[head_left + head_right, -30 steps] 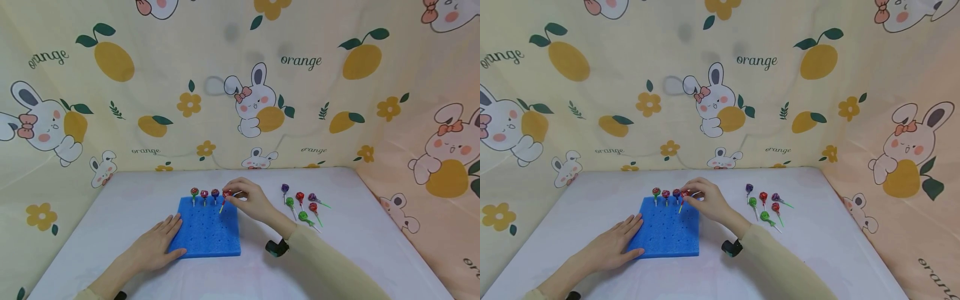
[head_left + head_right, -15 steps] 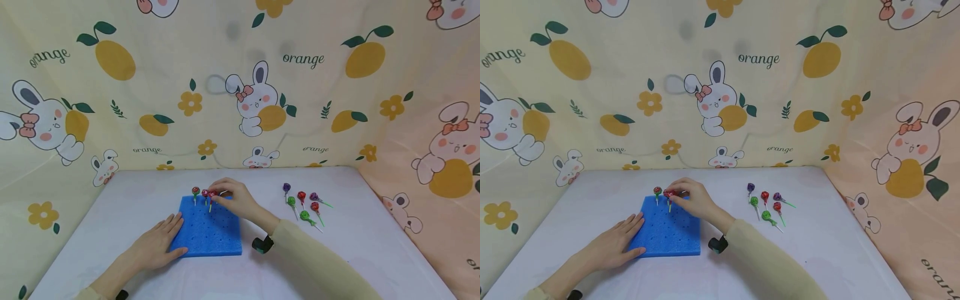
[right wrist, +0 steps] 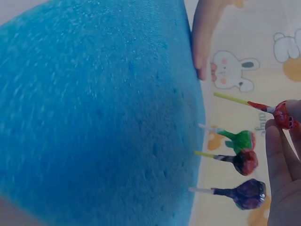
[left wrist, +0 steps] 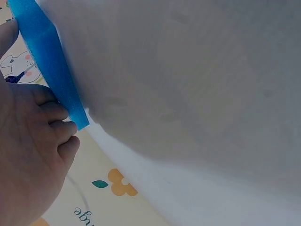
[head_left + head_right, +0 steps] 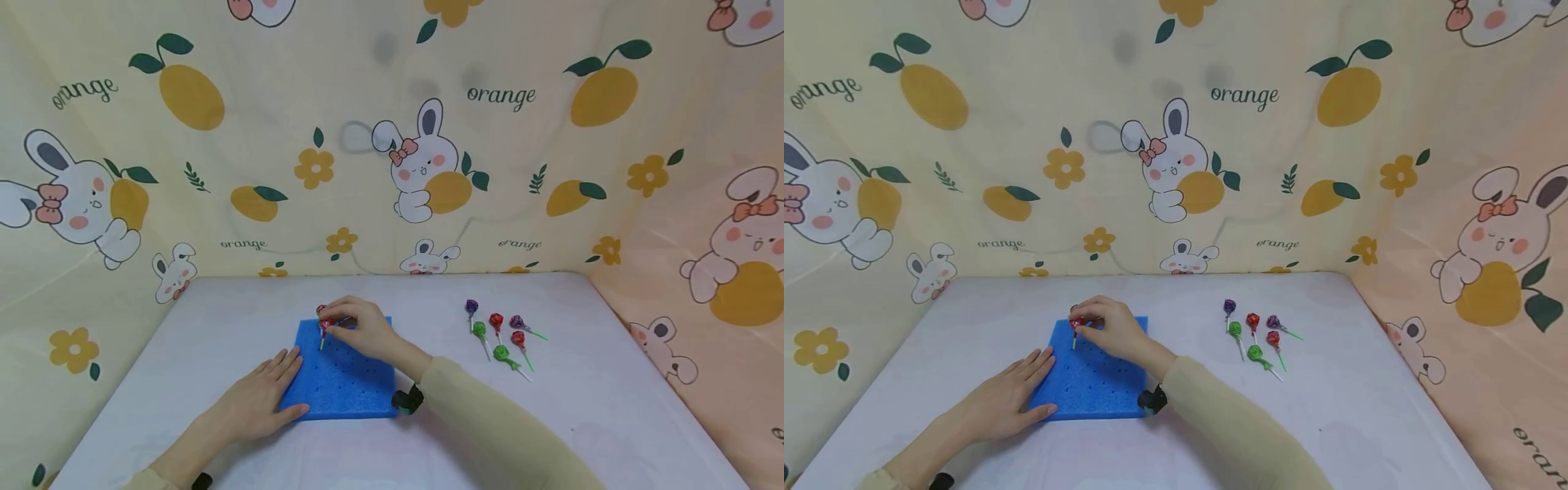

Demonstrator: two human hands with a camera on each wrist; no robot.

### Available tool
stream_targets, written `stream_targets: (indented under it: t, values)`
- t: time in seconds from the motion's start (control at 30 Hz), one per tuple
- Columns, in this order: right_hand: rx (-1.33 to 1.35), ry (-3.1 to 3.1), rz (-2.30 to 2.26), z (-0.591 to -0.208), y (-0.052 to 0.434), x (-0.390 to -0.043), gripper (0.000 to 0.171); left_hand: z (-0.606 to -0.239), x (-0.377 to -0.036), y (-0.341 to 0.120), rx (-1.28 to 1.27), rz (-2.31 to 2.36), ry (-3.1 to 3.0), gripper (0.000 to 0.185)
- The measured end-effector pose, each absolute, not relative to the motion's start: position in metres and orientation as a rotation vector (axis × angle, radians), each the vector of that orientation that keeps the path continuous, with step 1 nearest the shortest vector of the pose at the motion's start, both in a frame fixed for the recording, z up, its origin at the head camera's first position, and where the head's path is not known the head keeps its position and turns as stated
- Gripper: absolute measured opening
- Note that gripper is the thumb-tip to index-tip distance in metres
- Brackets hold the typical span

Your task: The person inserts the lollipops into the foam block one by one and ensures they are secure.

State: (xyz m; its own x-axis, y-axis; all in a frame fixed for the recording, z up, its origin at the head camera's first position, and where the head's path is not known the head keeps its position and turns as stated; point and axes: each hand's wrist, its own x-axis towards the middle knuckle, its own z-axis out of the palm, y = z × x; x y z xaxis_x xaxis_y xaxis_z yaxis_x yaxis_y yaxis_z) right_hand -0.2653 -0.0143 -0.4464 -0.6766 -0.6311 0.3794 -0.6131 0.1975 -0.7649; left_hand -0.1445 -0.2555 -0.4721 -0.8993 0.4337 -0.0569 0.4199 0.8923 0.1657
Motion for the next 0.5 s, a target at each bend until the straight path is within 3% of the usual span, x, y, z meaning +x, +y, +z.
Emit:
stream_targets:
  t: [0.5]
  values:
    - [-1.2,2.471,-1.431,-0.456,-0.028,-0.268,0.026,-0.473,-0.144,-0.255,0.689,0.209,2.983,0.092]
